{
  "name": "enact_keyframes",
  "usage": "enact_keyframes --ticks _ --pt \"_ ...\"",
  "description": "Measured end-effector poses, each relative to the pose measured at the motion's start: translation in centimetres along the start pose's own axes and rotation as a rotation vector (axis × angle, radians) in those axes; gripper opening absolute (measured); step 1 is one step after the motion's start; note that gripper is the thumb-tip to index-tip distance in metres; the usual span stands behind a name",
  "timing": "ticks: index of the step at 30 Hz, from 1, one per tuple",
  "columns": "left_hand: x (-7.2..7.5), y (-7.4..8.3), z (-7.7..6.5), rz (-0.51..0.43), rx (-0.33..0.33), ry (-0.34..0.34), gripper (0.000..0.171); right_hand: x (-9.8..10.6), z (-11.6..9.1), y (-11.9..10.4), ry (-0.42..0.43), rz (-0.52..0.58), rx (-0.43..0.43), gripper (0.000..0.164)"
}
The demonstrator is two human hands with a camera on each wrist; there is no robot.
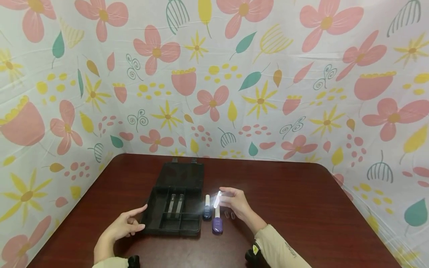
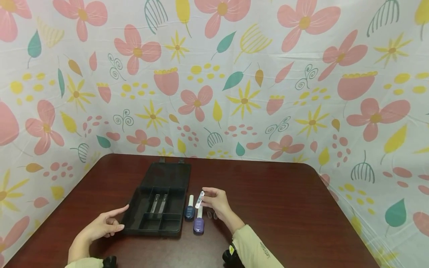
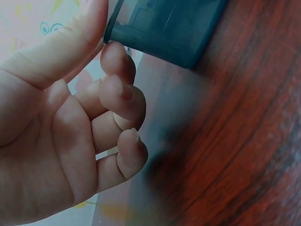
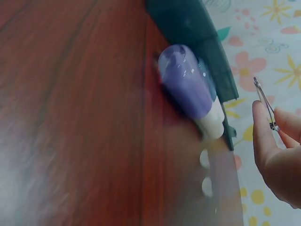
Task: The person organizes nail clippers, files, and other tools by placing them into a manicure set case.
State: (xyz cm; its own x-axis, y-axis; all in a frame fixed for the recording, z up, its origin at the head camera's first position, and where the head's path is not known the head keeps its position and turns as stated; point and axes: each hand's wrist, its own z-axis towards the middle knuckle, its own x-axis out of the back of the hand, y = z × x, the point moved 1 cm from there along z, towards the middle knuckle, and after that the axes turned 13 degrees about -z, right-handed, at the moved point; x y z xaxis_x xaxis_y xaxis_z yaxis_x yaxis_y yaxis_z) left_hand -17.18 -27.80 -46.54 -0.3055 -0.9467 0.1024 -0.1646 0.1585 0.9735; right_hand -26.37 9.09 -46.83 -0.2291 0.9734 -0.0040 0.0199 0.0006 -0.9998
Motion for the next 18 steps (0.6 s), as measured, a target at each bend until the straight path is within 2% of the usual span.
enact_keyframes --ticks 11,18 --pt "0.0 0.0 0.0 0.004 0.007 0.017 0.071 -2.1 1.1 -1.1 -0.023 0.035 0.036 0.037" --pt "-0.1 0.0 -0.1 0.006 -0.002 0.020 0.071 -3.4 1.6 -1.5 -0.005 0.035 0.058 0.036"
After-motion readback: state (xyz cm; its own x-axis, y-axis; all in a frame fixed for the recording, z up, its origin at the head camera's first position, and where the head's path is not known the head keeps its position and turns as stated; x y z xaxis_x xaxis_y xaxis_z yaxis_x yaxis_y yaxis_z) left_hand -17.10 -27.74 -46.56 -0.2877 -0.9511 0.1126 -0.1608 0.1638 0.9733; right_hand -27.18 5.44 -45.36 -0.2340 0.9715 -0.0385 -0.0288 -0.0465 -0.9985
